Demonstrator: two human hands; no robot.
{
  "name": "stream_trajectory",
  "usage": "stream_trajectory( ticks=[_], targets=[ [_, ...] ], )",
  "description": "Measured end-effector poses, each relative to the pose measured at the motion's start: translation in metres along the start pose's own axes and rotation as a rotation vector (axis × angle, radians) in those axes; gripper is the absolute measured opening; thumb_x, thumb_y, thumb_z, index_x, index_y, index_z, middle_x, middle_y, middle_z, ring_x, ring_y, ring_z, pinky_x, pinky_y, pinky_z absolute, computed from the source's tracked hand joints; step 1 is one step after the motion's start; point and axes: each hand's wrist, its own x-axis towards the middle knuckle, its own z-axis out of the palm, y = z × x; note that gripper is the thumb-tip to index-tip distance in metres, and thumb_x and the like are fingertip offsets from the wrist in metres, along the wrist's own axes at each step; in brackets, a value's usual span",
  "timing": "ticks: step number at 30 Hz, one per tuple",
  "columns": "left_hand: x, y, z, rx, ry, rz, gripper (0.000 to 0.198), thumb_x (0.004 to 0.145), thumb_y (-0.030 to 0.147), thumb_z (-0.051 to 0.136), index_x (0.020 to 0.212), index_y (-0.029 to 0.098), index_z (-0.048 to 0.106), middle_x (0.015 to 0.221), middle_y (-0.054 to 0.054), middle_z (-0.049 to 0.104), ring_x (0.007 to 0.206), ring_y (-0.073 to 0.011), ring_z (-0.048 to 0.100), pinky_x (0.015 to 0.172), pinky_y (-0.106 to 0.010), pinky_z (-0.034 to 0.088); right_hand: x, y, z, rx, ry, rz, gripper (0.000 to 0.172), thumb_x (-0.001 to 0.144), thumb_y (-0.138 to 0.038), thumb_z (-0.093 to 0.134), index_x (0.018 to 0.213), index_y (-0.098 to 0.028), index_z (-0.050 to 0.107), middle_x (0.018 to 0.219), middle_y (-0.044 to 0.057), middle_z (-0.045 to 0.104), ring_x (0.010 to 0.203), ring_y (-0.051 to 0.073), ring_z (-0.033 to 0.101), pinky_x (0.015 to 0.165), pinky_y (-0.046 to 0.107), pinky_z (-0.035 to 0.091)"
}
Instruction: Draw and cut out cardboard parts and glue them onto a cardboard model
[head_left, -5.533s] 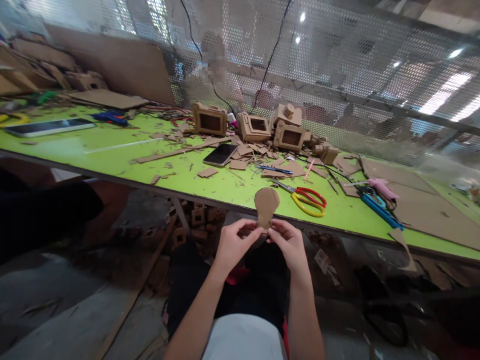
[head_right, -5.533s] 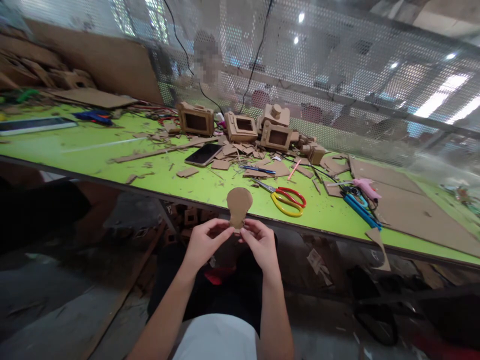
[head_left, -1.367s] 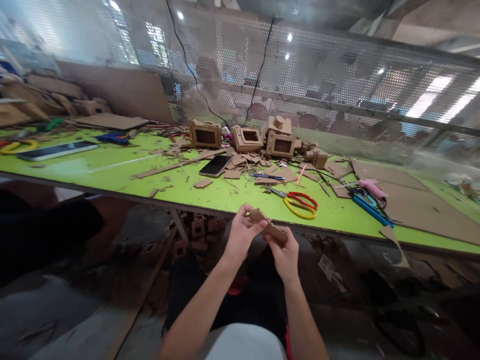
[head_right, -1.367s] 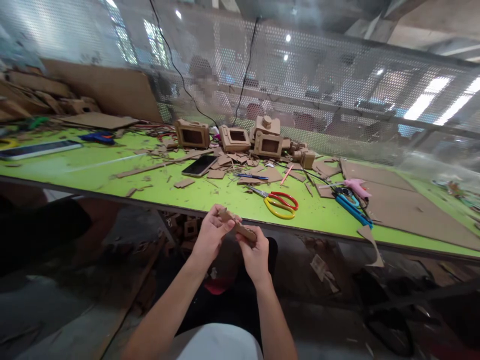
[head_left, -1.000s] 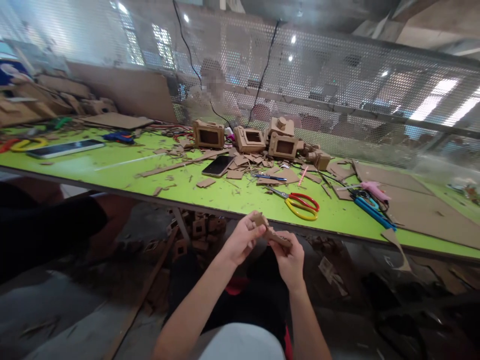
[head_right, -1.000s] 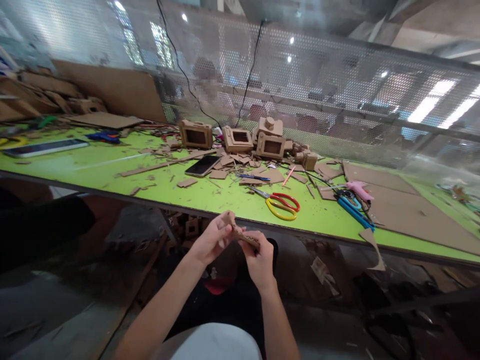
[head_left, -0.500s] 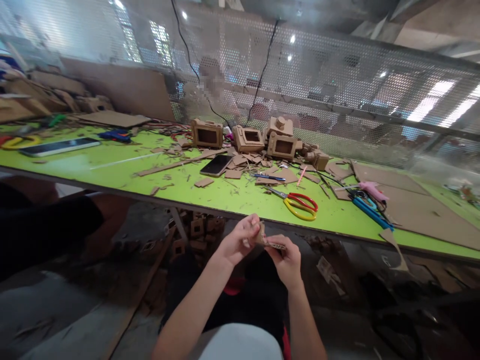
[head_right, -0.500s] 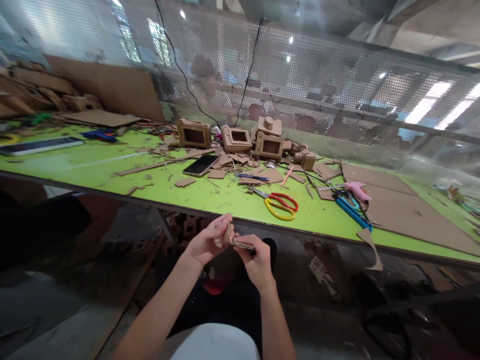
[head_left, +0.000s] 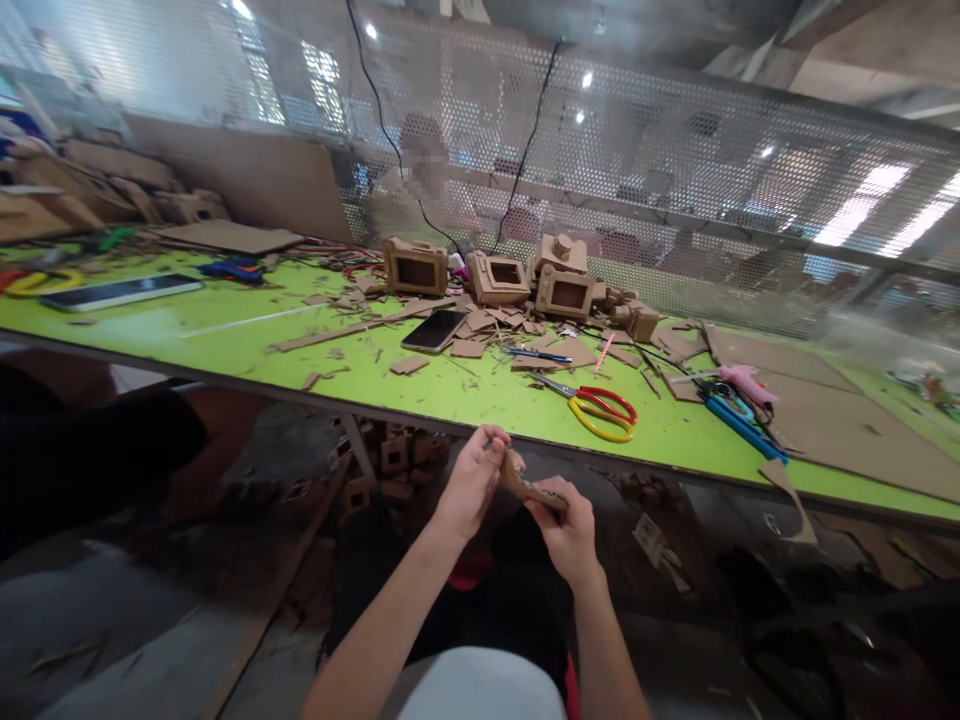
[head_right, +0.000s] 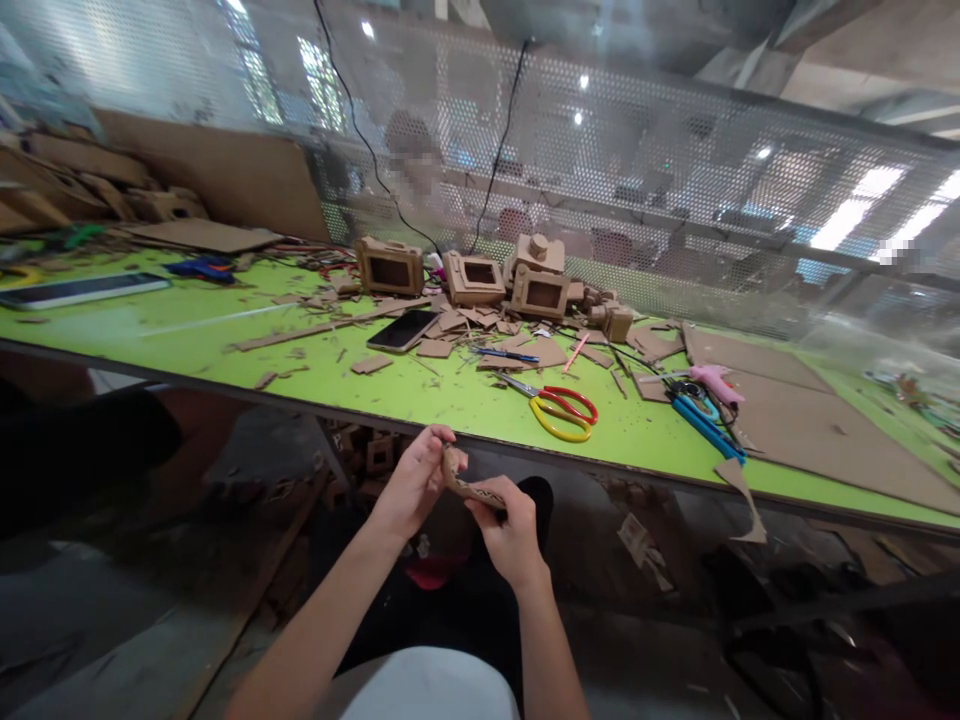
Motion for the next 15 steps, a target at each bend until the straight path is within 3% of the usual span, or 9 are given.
stream_trajectory(
  ticks=[5,11,15],
  targets=[
    [-0.003,-0.011,0.003,-0.144,0.054,0.018,0.061,0.051,0.055,0.087,0.083,0.021,0.048,0.057,0.007,0.062,0.057,-0.0084,0.059,0.074,-0.024,0.047,-0.003,-0.001,0.002,-0.039,0.030,-0.052,0.010,0.085,-0.017,0.062,0.090,-0.023,0.068,0.081,0.004,0.075,0.072,0.017,0.072,0.066,0.028,0.059],
    [-0.020,-0.007,-0.004,-0.174,-0.129,-0.146,0.058,0.055,0.047,0.089,0.086,0.020,0.048,0.054,0.008,0.060,0.057,-0.0052,0.057,0.092,-0.025,0.046,0.000,0.005,-0.021,-0.032,-0.105,-0.282,0.030,0.084,-0.008,0.058,0.107,-0.026,0.065,0.093,0.007,0.077,0.084,0.020,0.074,0.072,0.033,0.061],
    [-0.037,-0.002,-0.011,-0.205,-0.272,-0.240,0.056,0.057,0.043,0.089,0.087,0.020,0.049,0.052,0.007,0.059,0.055,-0.0050,0.055,0.082,-0.021,0.048,0.002,-0.008,-0.036,0.001,-0.239,-0.398,0.029,0.090,-0.015,0.051,0.114,-0.025,0.063,0.092,0.007,0.077,0.084,0.021,0.075,0.070,0.033,0.062]
  ],
)
